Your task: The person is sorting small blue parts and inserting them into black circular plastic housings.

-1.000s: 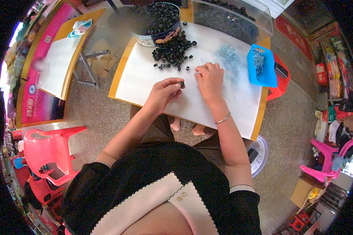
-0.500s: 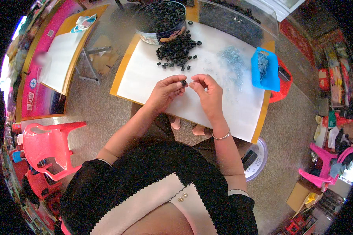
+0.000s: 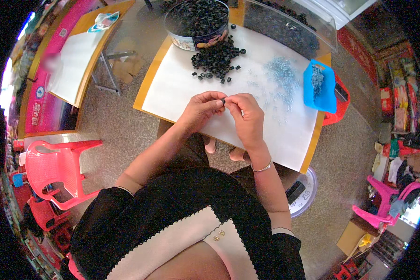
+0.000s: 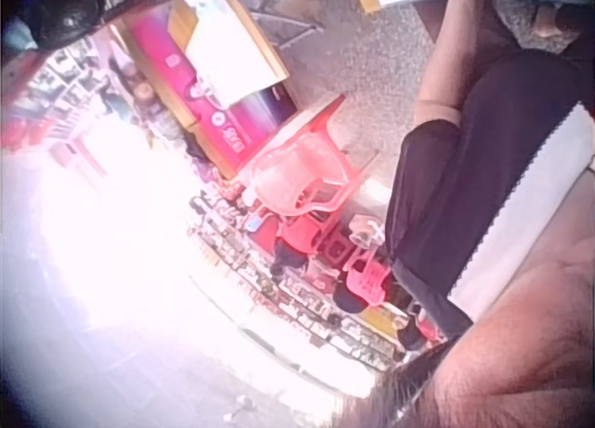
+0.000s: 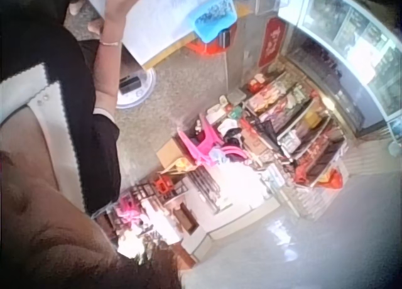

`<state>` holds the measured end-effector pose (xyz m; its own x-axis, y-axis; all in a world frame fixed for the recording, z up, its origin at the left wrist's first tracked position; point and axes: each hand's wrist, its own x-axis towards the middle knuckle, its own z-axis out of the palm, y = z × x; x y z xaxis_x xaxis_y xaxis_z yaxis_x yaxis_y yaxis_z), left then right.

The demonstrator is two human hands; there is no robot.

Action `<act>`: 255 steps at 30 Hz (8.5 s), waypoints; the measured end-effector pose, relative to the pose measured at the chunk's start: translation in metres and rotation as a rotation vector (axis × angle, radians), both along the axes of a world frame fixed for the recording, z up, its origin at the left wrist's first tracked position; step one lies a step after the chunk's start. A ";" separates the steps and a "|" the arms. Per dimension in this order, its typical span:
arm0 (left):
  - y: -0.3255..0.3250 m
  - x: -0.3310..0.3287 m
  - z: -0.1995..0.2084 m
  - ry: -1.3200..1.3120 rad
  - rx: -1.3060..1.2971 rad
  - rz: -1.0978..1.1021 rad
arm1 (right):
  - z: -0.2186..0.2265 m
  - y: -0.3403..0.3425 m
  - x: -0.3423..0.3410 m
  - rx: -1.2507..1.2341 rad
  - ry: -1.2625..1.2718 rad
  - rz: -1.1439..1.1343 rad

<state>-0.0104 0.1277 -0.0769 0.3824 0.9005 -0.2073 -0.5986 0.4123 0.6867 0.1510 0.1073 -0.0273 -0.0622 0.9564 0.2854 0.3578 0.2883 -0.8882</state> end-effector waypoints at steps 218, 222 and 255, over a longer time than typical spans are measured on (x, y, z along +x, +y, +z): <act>0.010 -0.007 -0.001 -0.208 -0.031 -0.249 | 0.094 0.238 0.121 0.410 -0.424 -0.395; 0.012 -0.004 -0.004 -0.248 -0.048 -0.272 | 0.084 0.263 0.138 0.410 -0.657 -0.490; 0.014 -0.007 -0.009 -0.265 -0.044 -0.054 | 0.003 0.033 0.000 -0.271 0.304 0.128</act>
<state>-0.0170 0.1418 -0.0854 0.4759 0.8696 -0.1317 -0.7314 0.4745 0.4898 0.1513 0.1402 -0.0244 -0.1371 0.9894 0.0486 0.0448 0.0552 -0.9975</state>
